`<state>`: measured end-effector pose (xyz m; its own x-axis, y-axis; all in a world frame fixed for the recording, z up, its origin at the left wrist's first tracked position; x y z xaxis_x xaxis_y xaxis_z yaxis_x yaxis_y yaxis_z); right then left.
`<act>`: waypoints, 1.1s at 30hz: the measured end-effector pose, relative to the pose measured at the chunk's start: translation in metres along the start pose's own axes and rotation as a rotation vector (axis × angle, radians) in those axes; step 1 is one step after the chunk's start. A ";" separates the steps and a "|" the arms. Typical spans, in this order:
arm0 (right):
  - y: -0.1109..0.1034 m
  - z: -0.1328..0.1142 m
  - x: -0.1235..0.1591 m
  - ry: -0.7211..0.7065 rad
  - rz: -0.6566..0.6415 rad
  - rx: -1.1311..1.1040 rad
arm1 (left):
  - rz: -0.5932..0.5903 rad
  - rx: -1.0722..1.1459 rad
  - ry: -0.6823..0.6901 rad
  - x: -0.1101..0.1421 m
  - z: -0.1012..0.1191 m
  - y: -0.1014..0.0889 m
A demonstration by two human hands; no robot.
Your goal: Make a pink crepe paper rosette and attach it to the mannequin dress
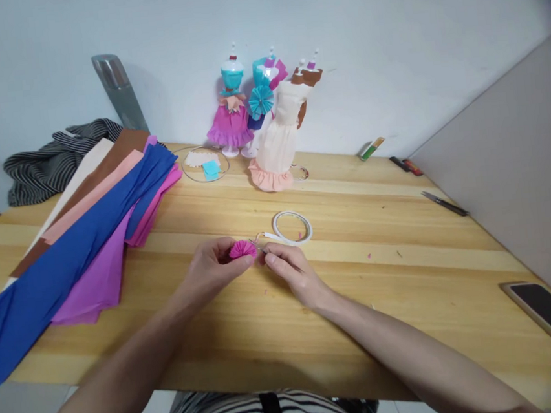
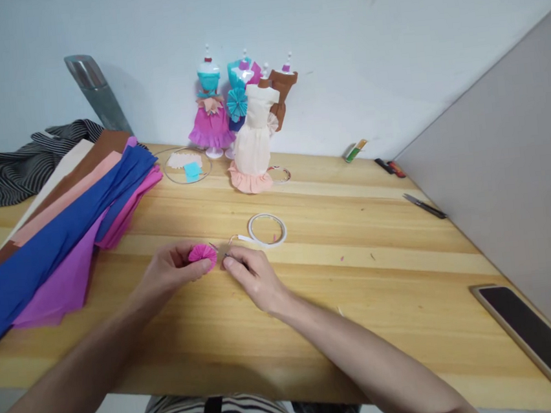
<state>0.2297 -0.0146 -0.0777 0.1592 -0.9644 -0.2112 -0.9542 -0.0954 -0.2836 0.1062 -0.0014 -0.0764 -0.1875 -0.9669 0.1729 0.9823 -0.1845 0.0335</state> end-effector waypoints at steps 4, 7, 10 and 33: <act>0.002 -0.002 0.001 0.010 -0.012 -0.014 | -0.005 -0.018 -0.002 0.001 0.000 0.001; 0.002 -0.001 0.001 0.027 -0.011 -0.027 | 0.010 -0.038 0.004 0.000 0.001 0.001; 0.002 0.003 0.002 0.046 0.003 -0.041 | 0.009 -0.040 0.003 0.000 0.001 0.002; 0.008 0.030 0.007 0.280 0.095 -0.484 | -0.012 0.016 -0.019 -0.001 -0.002 0.002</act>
<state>0.2305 -0.0144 -0.1099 0.0568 -0.9966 0.0600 -0.9790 -0.0438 0.1991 0.1079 -0.0015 -0.0783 -0.1996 -0.9610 0.1915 0.9798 -0.1933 0.0517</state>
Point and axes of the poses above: each hand's wrist, its own x-axis away from the middle knuckle, its own y-axis out of the palm, z = x × y, the point moved 9 cm from there along -x, towards the middle knuckle, and after that the axes turned 9 degrees about z, right-handed, at the moved point
